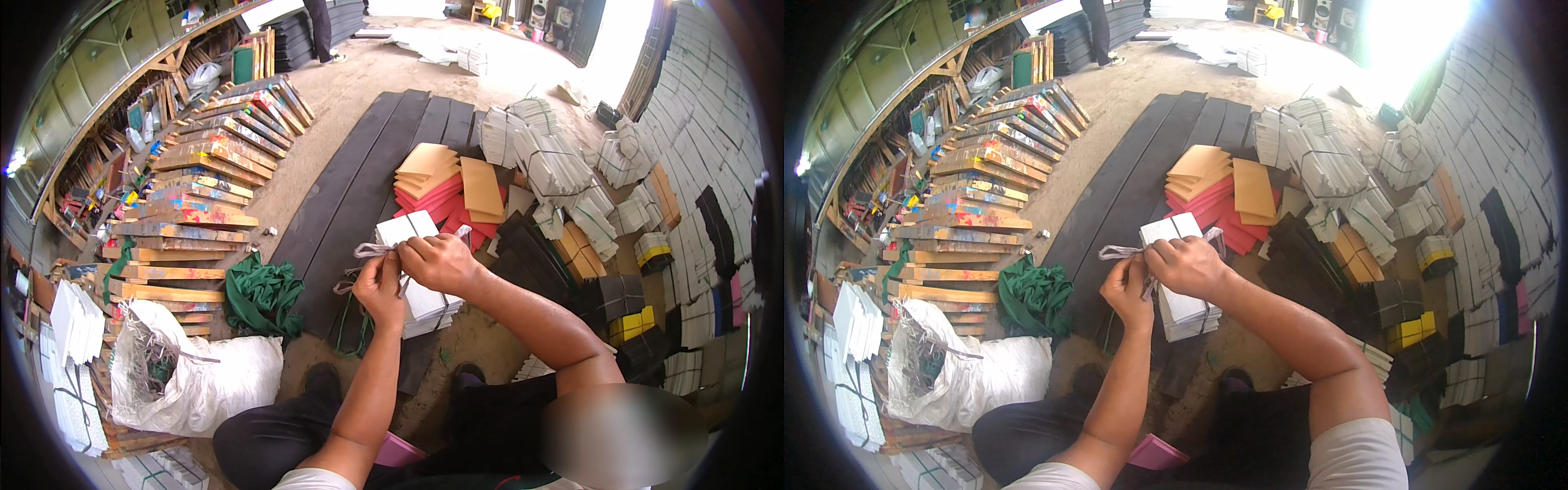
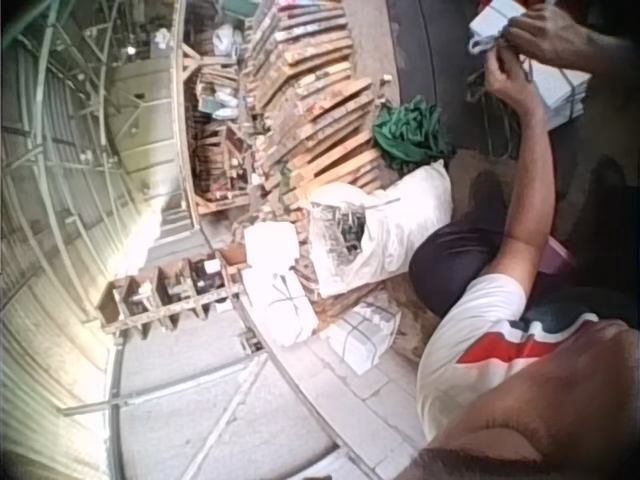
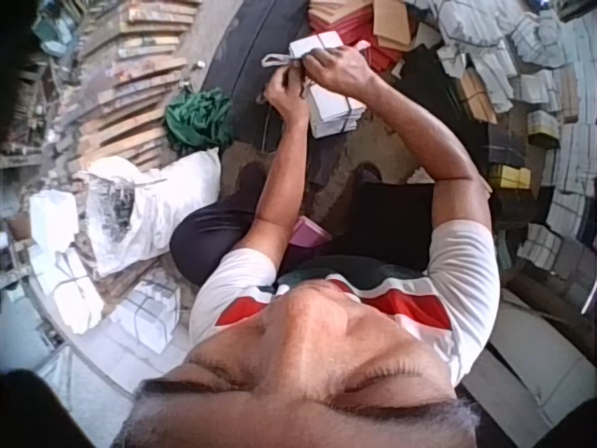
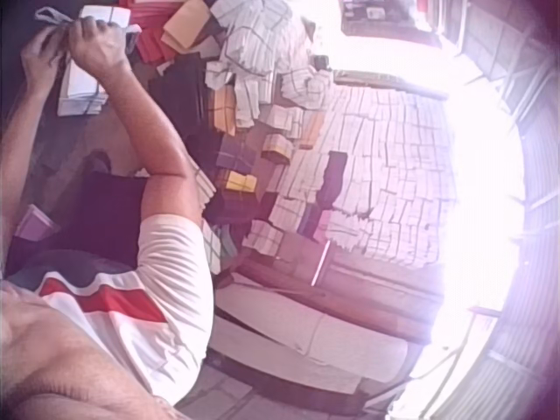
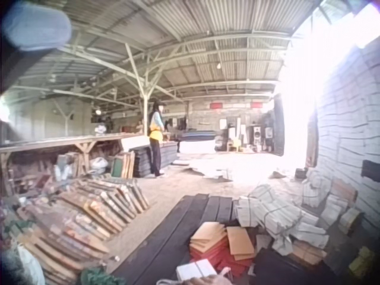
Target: The person ties bundles of white foam sheets with string, then uses a utility knife to cut the string. The person moves and stacks the tied bundles on the floor in a workshop area.
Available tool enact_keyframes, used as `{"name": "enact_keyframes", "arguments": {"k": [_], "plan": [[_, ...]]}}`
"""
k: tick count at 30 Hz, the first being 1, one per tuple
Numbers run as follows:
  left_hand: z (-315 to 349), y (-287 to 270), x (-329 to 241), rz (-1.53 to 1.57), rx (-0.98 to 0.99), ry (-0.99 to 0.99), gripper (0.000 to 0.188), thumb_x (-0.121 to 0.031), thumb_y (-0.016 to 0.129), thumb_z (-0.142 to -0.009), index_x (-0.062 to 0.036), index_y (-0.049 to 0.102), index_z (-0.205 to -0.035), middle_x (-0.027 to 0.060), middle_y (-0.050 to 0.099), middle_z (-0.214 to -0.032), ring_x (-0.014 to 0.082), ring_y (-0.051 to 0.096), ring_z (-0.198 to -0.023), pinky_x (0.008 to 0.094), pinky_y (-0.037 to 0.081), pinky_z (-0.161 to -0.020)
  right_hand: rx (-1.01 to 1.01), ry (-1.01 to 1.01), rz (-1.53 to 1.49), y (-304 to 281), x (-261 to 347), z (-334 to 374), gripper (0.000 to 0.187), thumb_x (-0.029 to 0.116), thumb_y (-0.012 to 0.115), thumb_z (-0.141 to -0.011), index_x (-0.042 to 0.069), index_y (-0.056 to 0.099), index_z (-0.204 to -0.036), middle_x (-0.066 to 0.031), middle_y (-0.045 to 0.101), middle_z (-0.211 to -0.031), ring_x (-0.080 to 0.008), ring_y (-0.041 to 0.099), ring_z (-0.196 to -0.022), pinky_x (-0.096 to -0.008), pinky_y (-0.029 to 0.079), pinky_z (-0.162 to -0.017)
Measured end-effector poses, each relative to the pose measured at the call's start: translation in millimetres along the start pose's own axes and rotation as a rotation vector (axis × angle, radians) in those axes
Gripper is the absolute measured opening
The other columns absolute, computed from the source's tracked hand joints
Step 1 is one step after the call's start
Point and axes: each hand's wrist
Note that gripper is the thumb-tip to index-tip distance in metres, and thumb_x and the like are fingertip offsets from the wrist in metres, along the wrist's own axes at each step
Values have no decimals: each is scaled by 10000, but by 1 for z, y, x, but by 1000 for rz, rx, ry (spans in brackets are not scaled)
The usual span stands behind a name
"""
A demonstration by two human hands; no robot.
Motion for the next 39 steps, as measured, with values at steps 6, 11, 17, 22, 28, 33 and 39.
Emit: {"name": "enact_keyframes", "arguments": {"k": [6,11,17,22,28,33,39], "plan": [[-2,13,-3,679,-81,-652,91,-67,639,-971,-21,702,-923,42,707,-887,131,656,-751,286,527,-668,-166,-120,15,3,-13,7,165,112,712,-794,22,643,-913,-28,590,-753,-167,640,-569,-315,519,-499],[-2,15,-21,739,2,-728,135,-128,644,-1009,-4,690,-986,70,704,-926,145,668,-793,313,570,-698,-217,66,-209,3,-11,17,194,46,735,-775,33,640,-944,-44,653,-788,-211,677,-593,-341,555,-514],[5,14,-6,631,-16,-458,117,-85,695,-979,28,703,-1008,69,711,-950,134,677,-860,285,545,-763,-173,181,-321,-1,-6,14,176,2,732,-791,25,663,-951,-83,694,-833,-241,704,-648,-349,567,-552],[6,17,-5,586,-40,-327,132,-92,717,-963,35,712,-999,54,705,-933,114,657,-846,266,518,-749,-226,508,-639,9,8,12,77,41,742,-860,32,711,-930,-111,713,-819,-285,718,-700,-382,571,-608],[-4,-2,-17,-12,55,78,110,-81,722,-956,28,714,-950,20,701,-876,81,626,-760,250,494,-650,-55,296,-477,-18,-11,6,146,77,767,-874,29,721,-1004,-93,710,-811,-257,712,-682,-363,567,-603],[-12,-2,-21,-172,98,372,65,-25,734,-918,29,704,-936,77,725,-866,153,689,-755,284,534,-679,48,200,-301,-23,-12,6,145,169,734,-902,60,706,-994,-67,690,-816,-264,701,-654,-382,560,-554],[-21,-7,-21,-355,191,668,66,30,723,-880,29,705,-944,153,731,-911,302,730,-788,357,569,-705,160,132,-175,-28,-11,4,107,146,689,-875,60,626,-869,-68,631,-754,-286,669,-583,-410,545,-494]]}}
Point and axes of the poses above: each hand's wrist, its own z-axis away from the middle knuckle, its own y-axis out of the palm, x = y × z
